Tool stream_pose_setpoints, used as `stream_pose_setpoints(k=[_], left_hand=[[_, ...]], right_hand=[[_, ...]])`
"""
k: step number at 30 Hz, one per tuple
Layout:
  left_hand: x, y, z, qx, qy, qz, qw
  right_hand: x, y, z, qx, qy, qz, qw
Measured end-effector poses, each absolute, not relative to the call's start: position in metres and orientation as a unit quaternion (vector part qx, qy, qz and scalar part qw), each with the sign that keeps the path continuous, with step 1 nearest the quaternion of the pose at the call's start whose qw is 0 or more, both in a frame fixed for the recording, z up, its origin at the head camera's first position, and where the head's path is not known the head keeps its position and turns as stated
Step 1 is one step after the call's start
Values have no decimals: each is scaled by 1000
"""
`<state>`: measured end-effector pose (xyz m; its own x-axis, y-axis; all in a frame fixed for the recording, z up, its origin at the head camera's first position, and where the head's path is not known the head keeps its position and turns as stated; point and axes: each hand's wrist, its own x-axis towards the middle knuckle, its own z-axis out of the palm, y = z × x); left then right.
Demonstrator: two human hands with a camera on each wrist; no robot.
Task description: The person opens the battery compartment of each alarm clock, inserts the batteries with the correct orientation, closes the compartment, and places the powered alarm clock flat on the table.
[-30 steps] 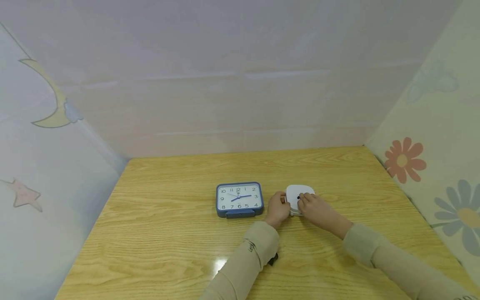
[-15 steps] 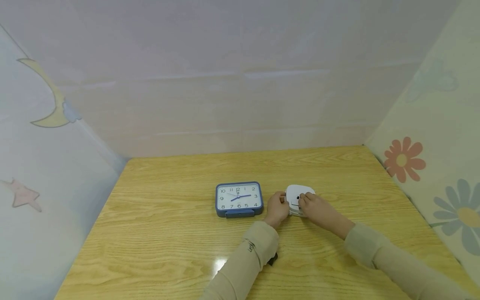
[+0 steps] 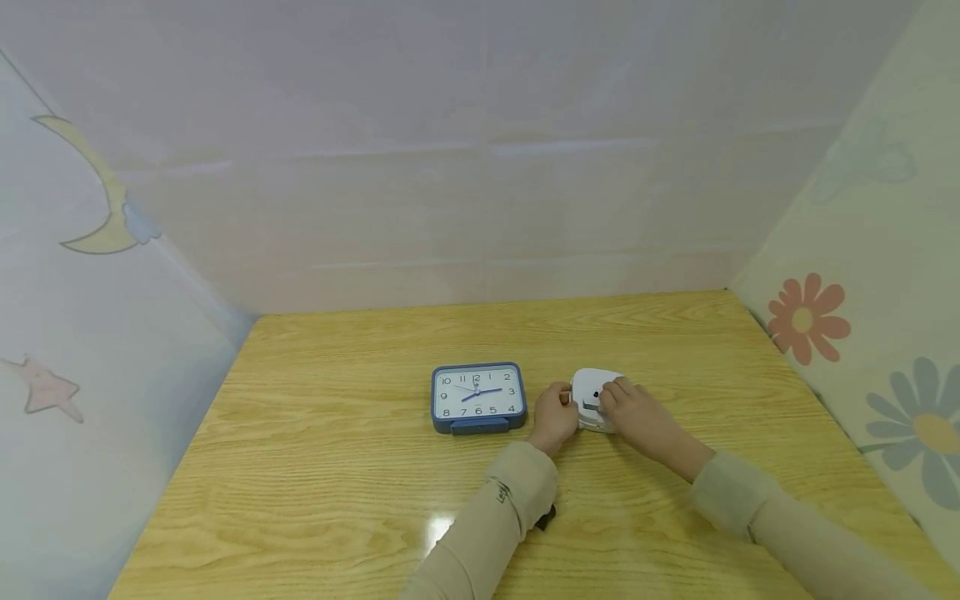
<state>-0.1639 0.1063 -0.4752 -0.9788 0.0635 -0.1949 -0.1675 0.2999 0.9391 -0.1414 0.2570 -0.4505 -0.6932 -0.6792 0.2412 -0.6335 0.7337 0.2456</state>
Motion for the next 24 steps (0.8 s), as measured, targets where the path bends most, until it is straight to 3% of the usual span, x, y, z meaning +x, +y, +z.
stream_pose_setpoints(k=[9,18,24], left_hand=[[-162,107,-475,-33,801,591,90],[-163,107,-477,-36,800,592,91],[-162,106,-475,-38,803,588,91]], right_hand=[[-143,261,-449,312,-937,-24,154],[-143,268,-440,190,-956,215,58],[-143,277,-439,145,-946,284,52]])
